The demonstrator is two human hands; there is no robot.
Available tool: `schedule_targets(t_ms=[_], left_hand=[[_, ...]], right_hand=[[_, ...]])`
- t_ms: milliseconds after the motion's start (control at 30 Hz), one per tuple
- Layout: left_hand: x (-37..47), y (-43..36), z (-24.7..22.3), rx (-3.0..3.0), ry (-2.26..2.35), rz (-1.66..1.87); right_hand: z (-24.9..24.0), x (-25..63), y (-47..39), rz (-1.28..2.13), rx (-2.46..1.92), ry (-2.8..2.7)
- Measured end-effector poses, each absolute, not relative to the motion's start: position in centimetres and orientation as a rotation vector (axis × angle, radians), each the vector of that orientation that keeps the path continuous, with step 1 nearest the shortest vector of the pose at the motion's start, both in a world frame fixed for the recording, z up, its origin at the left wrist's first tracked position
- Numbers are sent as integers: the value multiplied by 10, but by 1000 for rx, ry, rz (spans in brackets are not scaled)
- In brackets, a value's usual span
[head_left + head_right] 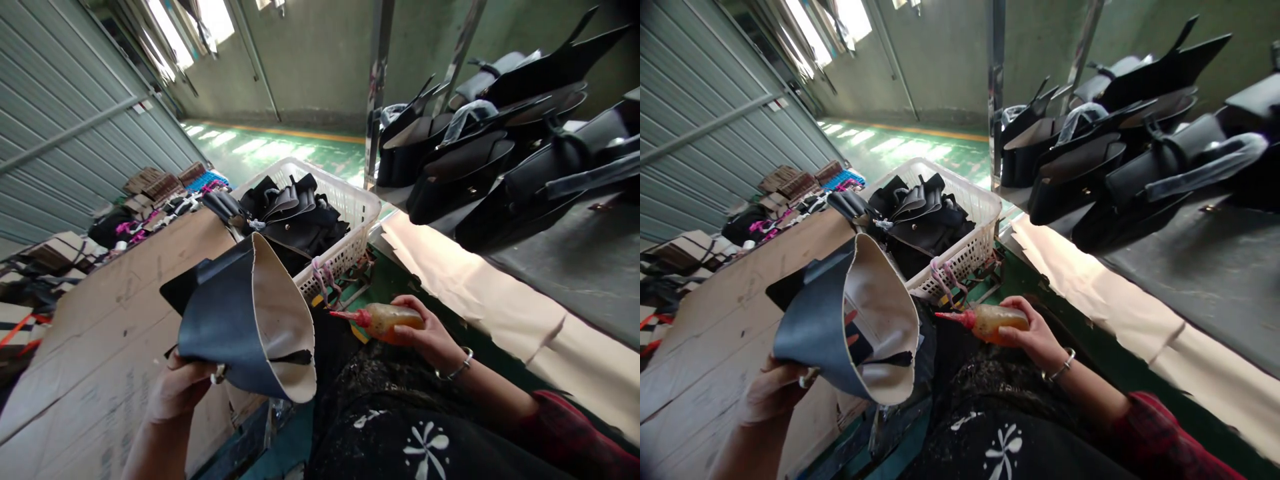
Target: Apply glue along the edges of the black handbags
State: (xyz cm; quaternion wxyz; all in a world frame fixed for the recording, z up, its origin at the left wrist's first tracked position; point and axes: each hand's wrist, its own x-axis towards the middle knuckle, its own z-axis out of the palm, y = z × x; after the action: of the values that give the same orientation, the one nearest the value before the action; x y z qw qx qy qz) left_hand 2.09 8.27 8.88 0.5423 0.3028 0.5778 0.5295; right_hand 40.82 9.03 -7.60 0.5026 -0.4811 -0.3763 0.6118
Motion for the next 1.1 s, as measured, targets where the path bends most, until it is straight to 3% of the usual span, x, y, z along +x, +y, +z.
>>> schedule_targets(t_ms=[133, 267, 633, 1100], left_hand=[[32, 60, 42, 722, 1335, 1282], [37, 55, 25, 686, 1310, 1263], [49, 62, 41, 731, 1420, 1169], [53, 66, 46, 806, 1486, 1142]], right_hand=[[-70, 415, 99, 1398, -1185, -1018], [-66, 421, 115, 1297, -1135, -1203], [-55, 412, 186, 1015, -950, -1699], [-72, 415, 202, 1152, -865, -1782]])
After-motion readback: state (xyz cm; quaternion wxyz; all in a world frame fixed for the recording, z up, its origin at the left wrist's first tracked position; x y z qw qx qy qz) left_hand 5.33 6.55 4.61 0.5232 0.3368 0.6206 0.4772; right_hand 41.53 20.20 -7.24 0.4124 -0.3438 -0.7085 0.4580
